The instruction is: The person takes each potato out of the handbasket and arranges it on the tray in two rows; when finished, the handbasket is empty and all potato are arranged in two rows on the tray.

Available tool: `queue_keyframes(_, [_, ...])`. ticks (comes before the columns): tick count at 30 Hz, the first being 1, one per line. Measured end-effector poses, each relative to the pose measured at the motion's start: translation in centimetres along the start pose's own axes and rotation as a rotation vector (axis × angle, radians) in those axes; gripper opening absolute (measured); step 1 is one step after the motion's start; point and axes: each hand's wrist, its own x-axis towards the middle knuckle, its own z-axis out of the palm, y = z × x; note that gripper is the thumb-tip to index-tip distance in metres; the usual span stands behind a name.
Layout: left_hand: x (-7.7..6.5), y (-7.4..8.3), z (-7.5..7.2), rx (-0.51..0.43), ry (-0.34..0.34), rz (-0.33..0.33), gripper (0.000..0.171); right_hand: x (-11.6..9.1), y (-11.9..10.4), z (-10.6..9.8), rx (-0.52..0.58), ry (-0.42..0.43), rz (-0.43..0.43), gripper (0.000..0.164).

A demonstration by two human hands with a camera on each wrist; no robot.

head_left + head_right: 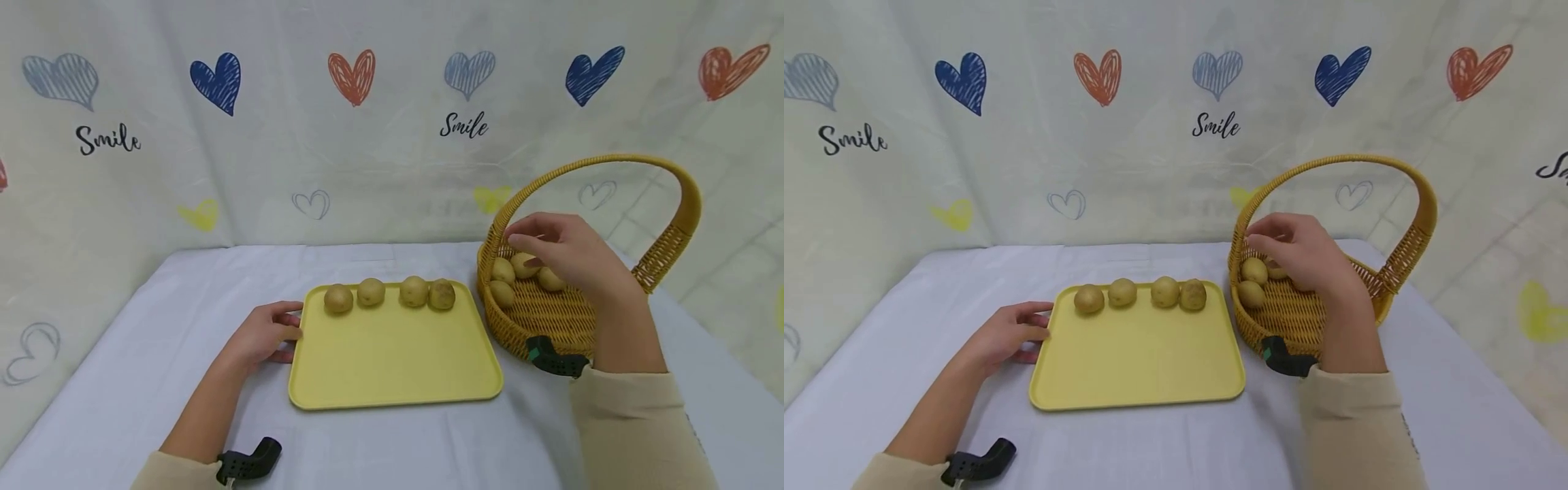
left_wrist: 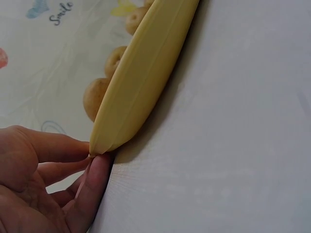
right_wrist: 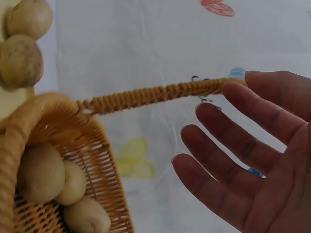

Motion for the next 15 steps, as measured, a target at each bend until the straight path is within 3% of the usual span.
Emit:
queue_keyframes(7, [-0.1, -0.4, -0.4, 0.005, 0.011, 0.001, 0.064, 1.9, 1.2, -0.8, -0.155, -0.15, 0.006, 0.047])
queue_keyframes(15, [0.3, -0.3, 0.0, 0.007, -0.002, 0.021, 0.065, 3.3, 2.6, -2.1, -0.16, -0.26, 0.062, 0.051])
